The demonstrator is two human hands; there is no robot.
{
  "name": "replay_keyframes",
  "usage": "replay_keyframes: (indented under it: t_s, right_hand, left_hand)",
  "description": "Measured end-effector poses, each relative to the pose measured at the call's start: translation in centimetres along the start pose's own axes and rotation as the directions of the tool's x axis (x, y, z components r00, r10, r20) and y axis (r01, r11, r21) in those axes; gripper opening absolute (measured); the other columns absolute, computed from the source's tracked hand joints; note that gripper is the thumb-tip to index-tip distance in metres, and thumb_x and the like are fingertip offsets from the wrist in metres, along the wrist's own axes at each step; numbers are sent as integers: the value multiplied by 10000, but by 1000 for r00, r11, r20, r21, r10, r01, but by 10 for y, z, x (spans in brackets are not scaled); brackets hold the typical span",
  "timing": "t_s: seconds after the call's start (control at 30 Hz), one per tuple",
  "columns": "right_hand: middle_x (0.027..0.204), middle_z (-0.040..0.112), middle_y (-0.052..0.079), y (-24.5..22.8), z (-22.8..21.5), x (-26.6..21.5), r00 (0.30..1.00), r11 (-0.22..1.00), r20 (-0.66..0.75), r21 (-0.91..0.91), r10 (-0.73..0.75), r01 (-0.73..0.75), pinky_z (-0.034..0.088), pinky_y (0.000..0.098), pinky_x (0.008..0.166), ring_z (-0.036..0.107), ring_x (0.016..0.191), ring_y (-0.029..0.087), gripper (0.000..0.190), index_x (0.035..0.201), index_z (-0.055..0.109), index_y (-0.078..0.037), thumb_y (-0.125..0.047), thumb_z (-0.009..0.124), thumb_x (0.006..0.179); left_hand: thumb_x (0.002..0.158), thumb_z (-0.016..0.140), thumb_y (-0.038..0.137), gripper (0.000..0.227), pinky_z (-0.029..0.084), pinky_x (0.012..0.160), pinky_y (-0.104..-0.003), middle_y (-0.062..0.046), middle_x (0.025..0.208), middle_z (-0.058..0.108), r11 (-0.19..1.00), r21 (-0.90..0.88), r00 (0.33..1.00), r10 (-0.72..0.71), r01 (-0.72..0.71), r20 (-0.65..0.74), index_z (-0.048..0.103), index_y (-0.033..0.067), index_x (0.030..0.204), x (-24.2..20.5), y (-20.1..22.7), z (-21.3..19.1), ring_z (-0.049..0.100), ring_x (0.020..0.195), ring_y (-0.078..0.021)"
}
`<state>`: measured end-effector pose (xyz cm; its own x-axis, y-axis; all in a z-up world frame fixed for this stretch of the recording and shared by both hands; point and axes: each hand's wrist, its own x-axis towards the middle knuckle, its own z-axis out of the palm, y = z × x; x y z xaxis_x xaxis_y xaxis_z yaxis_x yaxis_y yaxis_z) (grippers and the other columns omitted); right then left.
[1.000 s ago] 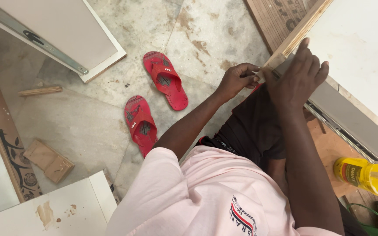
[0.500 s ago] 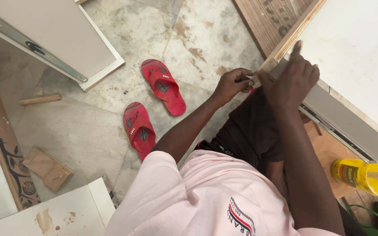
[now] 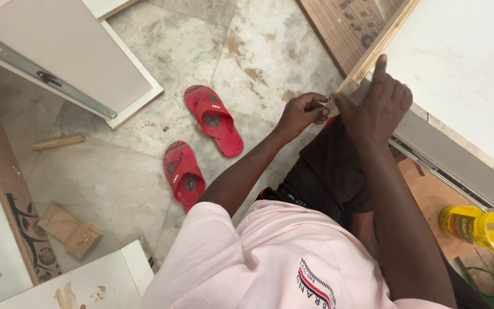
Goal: The person applies glue to a small wooden strip and attaches it to the edge of a white cabinet panel. They then use masking tape to secure the glued strip in place while it sets.
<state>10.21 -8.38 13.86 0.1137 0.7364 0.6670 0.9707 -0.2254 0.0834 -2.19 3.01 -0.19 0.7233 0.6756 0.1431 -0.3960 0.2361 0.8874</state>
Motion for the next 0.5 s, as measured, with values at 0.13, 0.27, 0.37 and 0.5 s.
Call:
replay_keyframes:
  t_s: [0.13,0.27,0.37,0.5]
  right_hand:
    - [1148,622,122,2,-2,3,999,997,29,72,20,-22,370,469,999,555,1071,303,1087,1581,312,65,-475,936,874]
    - [1160,653,88,13,0,1,998,996,55,90,2,-7,387,434,1017,588,1075,245,931,1603,361,17,-396,889,958]
    - [1121,661,97,15,1,2,999,992,40,124,13,-18,400,422,974,587,1061,265,849,1536,433,16,-404,884,954]
    - [1100,645,103,10,-2,6,997,993,64,106,44,-50,400,426,951,588,1038,266,806,1493,493,8,-435,898,955]
  left_hand:
    - [967,712,49,330,633,796,-285,-97,985,746,999,-35,1000,-14,13,-13,631,-29,1278,0,-4,2,739,883,-137]
    - [981,698,40,319,637,815,-295,-101,1009,738,999,-35,999,-28,27,-36,636,-29,1286,0,-5,3,736,897,-143]
    - [988,678,44,309,640,828,-291,-107,1036,737,998,-55,998,-39,37,-40,634,-23,1286,1,-6,4,742,908,-147]
    - [983,687,21,311,636,817,-294,-116,1047,737,998,-59,999,-17,14,-48,633,-27,1285,-1,-6,6,734,908,-152]
